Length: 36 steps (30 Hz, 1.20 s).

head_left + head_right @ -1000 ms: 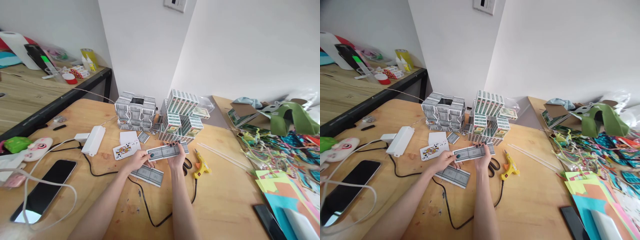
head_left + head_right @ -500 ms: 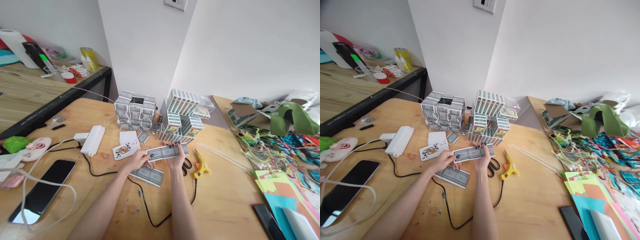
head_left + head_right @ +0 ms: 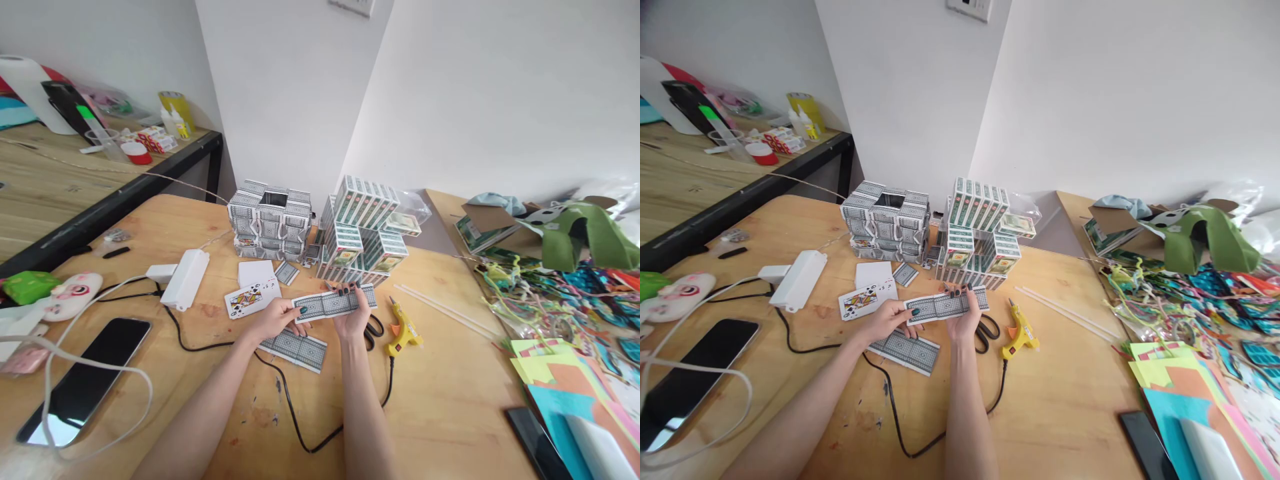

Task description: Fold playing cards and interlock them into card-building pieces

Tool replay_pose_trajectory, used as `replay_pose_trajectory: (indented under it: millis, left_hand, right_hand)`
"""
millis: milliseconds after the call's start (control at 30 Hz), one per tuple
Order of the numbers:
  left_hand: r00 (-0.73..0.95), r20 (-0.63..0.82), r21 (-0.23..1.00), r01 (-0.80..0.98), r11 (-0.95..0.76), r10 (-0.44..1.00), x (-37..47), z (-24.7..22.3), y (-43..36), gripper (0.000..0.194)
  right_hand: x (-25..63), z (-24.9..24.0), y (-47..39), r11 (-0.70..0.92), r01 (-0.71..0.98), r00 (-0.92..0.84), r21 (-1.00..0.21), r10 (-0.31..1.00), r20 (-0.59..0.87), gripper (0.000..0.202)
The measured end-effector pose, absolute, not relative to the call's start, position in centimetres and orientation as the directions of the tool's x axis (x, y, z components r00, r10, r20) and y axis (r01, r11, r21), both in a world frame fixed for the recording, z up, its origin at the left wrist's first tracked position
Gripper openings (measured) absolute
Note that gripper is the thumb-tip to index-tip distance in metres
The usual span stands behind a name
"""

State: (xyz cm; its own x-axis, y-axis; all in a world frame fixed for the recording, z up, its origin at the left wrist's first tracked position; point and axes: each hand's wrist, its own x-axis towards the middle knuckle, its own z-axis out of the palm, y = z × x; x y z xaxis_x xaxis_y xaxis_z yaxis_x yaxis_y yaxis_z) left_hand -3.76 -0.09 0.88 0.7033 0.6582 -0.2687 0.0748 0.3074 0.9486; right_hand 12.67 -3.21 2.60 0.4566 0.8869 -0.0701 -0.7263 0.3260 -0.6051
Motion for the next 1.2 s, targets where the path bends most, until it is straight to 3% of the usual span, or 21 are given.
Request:
replay_pose_trajectory:
  millis: [167,333,433,633,733,867,967,1067,1200]
  left_hand:
    - [0.699,-0.267,0.95,0.073,0.305,0.664,-3.8,0.5,0.0,0.034]
    - [0.698,-0.248,0.949,0.036,0.314,0.671,-3.8,0.2,0.0,0.032]
    - [0.66,-0.192,0.957,-0.038,0.287,0.727,-3.8,0.3,0.0,0.03]
    - [0.454,-0.078,0.979,-0.132,0.154,0.887,-3.9,-0.2,0.6,0.027]
    - [0.416,-0.098,0.968,-0.17,0.183,0.904,-3.9,-0.4,0.8,0.025]
    - [0.396,-0.098,0.914,-0.327,0.24,0.913,-4.2,-0.1,0.9,0.025]
    - [0.409,-0.064,0.836,-0.475,0.273,0.91,-4.5,0.4,0.9,0.043]
    - [0.468,-0.061,0.746,-0.565,0.351,0.882,-4.5,0.8,0.8,0.056]
    - [0.442,-0.13,0.698,-0.594,0.399,0.887,-4.0,0.9,0.7,0.056]
  right_hand:
    - [11.9,2.6,-3.2,0.3,-0.735,0.424,-0.608,0.903,-0.067,0.006]
    - [12.1,2.5,-3.3,0.369,-0.698,0.507,-0.614,0.86,-0.059,0.003]
    - [12.9,2.6,-4.2,0.328,-0.728,0.474,-0.602,0.876,-0.096,0.012]
    - [14.9,3.4,-7.1,0.06,-0.795,0.231,-0.603,0.95,-0.211,0.054]
    - [15.9,3.6,-8.1,-0.127,-0.766,0.066,-0.63,0.96,-0.272,0.057]
    - [16.2,3.4,-8.8,-0.223,-0.505,-0.024,-0.834,0.969,-0.245,0.044]
    - [15.4,3.1,-8.9,-0.186,-0.224,0.009,-0.957,0.981,-0.193,0.044]
    - [14.1,2.7,-8.8,-0.091,-0.022,0.103,-0.996,0.99,-0.092,0.05]
    - [12.2,2.0,-8.6,-0.031,0.15,0.184,-0.988,0.983,-0.003,0.059]
